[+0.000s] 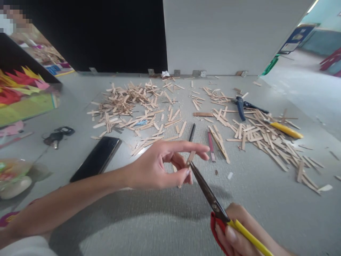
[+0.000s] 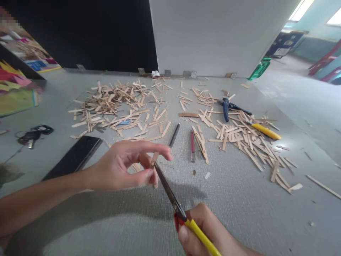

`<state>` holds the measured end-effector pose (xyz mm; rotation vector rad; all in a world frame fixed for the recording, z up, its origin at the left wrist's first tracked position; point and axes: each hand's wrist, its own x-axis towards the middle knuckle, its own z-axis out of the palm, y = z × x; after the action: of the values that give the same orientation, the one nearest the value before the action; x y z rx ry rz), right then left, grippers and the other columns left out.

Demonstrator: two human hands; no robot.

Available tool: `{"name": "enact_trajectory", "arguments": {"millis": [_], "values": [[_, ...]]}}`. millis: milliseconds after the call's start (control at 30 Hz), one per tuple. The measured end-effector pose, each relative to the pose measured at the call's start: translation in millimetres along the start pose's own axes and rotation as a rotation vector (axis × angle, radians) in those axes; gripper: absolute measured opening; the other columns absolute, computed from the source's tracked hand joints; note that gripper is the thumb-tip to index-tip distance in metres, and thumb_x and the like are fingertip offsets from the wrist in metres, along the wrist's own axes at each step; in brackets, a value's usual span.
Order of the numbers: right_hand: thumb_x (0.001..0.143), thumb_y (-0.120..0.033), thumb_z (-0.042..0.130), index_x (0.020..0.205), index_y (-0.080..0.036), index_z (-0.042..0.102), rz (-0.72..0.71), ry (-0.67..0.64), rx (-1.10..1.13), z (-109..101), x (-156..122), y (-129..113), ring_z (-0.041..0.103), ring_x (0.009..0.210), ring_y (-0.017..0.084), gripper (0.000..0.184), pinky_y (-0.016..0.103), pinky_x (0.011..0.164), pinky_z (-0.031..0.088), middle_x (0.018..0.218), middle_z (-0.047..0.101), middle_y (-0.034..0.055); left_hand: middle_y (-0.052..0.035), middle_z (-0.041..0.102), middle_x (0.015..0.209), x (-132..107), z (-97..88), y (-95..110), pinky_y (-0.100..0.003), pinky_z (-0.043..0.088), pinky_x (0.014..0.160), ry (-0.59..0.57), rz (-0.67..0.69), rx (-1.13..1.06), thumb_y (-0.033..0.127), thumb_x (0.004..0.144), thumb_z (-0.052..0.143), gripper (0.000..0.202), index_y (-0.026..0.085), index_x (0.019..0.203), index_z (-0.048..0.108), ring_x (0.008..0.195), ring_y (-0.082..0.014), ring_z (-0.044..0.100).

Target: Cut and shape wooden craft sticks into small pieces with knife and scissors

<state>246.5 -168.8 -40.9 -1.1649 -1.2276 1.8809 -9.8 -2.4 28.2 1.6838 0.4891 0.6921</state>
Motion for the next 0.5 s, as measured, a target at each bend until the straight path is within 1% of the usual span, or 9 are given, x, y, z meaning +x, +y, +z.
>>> {"name": "enact_trajectory", "arguments": {"millis": [100, 167, 233, 333, 433, 500], "values": [[0.103, -0.075, 0.06, 0.094, -0.026, 0.054, -0.023, -0.045, -0.068, -1.6, -1.2, -2.5, 0.034, 0.056, 0.01, 0.051, 0.023, 0.047, 0.026, 0.076, 0.049, -0.0044, -0.0069, 0.084, 0.122, 0.9, -3.6, -0.2, -0.015, 0.066, 0.063, -0.029, 0.044, 0.036, -0.007, 0.083, 0.067, 0.061, 0.023, 0.135, 0.079, 0.067, -0.011, 0.082], [0.106, -0.074, 0.057, 0.096, -0.025, 0.053, -0.039, -0.063, -0.085, -1.9, -1.1, -5.0, 0.033, 0.055, 0.009, 0.051, 0.022, 0.048, 0.027, 0.076, 0.048, -0.0047, -0.0065, 0.085, 0.122, 1.1, -6.0, -0.4, -0.015, 0.065, 0.062, -0.046, 0.06, 0.049, -0.008, 0.082, 0.067, 0.063, 0.024, 0.135, 0.08, 0.067, -0.0111, 0.082], [0.106, -0.075, 0.055, 0.1, -0.024, 0.053, -0.044, -0.057, -0.089, -1.2, -0.7, -7.1, 0.033, 0.054, 0.008, 0.051, 0.022, 0.048, 0.026, 0.077, 0.048, -0.0051, -0.0065, 0.085, 0.123, 1.2, -7.7, -0.4, -0.014, 0.065, 0.061, -0.063, 0.058, 0.052, -0.008, 0.081, 0.067, 0.066, 0.025, 0.137, 0.079, 0.067, -0.0112, 0.082], [0.105, -0.077, 0.056, 0.1, -0.024, 0.055, -0.038, -0.039, -0.095, 1.1, -0.3, -9.1, 0.035, 0.055, 0.009, 0.054, 0.022, 0.049, 0.026, 0.074, 0.047, -0.0053, -0.007, 0.085, 0.122, 1.3, -9.0, -0.3, -0.015, 0.065, 0.061, -0.082, 0.038, 0.045, -0.007, 0.081, 0.068, 0.065, 0.025, 0.137, 0.079, 0.066, -0.0107, 0.081], [0.103, -0.081, 0.054, 0.094, -0.024, 0.054, -0.014, -0.018, -0.115, 4.3, 1.2, -12.5, 0.035, 0.055, 0.009, 0.058, 0.023, 0.049, 0.026, 0.07, 0.047, -0.0052, -0.0081, 0.085, 0.122, 1.5, -9.3, -0.6, -0.015, 0.065, 0.061, -0.087, 0.018, 0.039, -0.006, 0.081, 0.068, 0.063, 0.024, 0.136, 0.08, 0.066, -0.0111, 0.081], [0.101, -0.084, 0.053, 0.085, -0.024, 0.05, -0.017, -0.004, -0.122, 6.5, 3.7, -17.7, 0.03, 0.053, 0.009, 0.062, 0.025, 0.048, 0.023, 0.064, 0.039, -0.007, -0.0088, 0.084, 0.122, 1.5, -9.3, -1.3, -0.016, 0.065, 0.06, -0.087, 0.012, 0.034, -0.004, 0.083, 0.068, 0.062, 0.023, 0.138, 0.079, 0.065, -0.0115, 0.081]]}}
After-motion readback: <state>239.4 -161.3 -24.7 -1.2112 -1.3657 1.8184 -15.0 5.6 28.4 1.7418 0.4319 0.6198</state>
